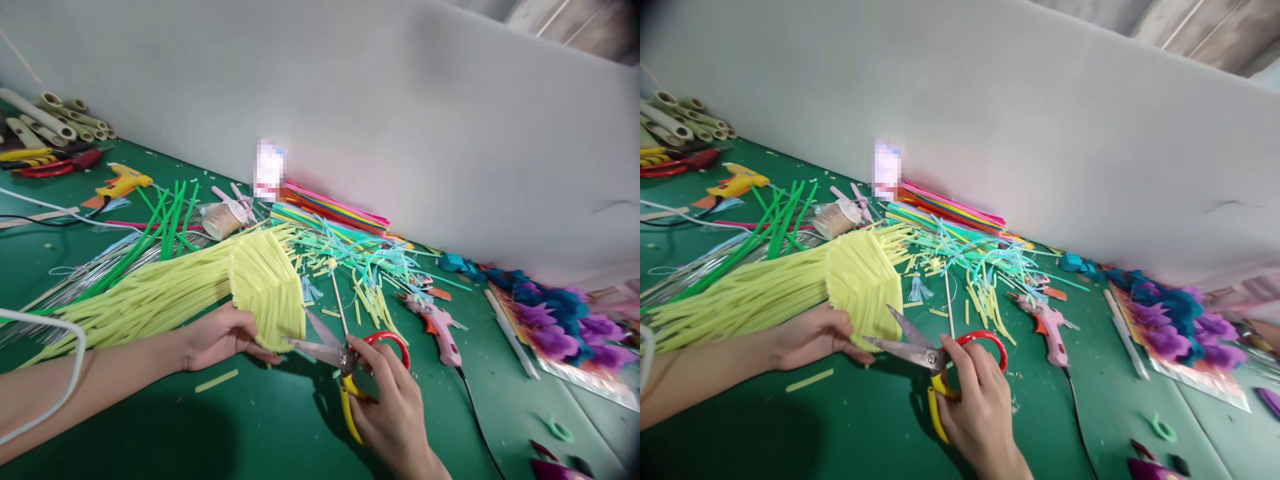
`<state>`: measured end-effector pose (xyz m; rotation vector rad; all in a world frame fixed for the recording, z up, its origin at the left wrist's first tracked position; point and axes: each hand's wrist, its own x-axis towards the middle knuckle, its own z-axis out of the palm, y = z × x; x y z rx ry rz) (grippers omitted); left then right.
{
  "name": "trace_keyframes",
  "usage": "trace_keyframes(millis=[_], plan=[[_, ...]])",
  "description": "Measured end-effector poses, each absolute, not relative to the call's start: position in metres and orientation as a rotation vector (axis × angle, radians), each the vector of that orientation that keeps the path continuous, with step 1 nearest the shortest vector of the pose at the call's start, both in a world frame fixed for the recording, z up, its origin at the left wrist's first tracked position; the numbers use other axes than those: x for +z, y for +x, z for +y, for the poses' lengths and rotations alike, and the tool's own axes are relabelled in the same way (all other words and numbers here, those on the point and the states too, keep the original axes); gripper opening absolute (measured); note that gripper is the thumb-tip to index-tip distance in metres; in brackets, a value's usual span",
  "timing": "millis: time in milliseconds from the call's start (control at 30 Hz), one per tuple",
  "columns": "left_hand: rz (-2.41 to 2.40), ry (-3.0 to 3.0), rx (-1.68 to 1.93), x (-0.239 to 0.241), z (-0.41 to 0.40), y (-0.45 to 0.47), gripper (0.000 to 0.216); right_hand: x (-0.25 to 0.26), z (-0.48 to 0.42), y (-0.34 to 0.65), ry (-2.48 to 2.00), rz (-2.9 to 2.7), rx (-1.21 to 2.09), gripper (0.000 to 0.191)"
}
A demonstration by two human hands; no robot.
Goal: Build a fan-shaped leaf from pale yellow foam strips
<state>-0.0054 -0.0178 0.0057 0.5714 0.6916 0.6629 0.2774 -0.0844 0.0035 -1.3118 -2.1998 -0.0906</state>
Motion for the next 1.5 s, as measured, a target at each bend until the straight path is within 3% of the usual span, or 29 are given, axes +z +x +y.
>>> trace_keyframes(millis=[100, 333, 533, 700, 900, 1067, 1500], plan=[[0.730, 0.539, 0.664, 0.004, -0.017, -0.007, 0.018, 0.001, -0.083, 0.273, -1.383, -2.161, -0.081, 0.048], [0.814, 0.733, 0.662, 0.009, -0.024, -0.005, 0.039, 0.006, -0.080, 0.268, -1.529, -1.931, -0.021, 0.048], [0.740, 0.732, 0.709, 0.004, -0.023, -0.006, 0.030, 0.000, -0.082, 0.265, -1.457, -2.027, -0.010, 0.042], [0.601, 0.610, 0.720, 0.004, -0.020, -0.006, 0.036, -0.001, -0.085, 0.262, -1.411, -2.092, 0.007, 0.044], [0.749, 0.775, 0.633, 0.022, -0.024, -0.003, 0.030, -0.002, -0.086, 0.262, -1.431, -2.136, 0.055, 0.041], [0.830, 0.861, 0.636, 0.022, -0.027, -0.003, 0.010, -0.005, -0.084, 0.260, -1.407, -2.186, 0.022, 0.041], [0.841, 0.862, 0.676, 0.020, -0.028, 0.001, 0.018, -0.001, -0.085, 0.255, -1.288, -2.286, -0.150, 0.035]])
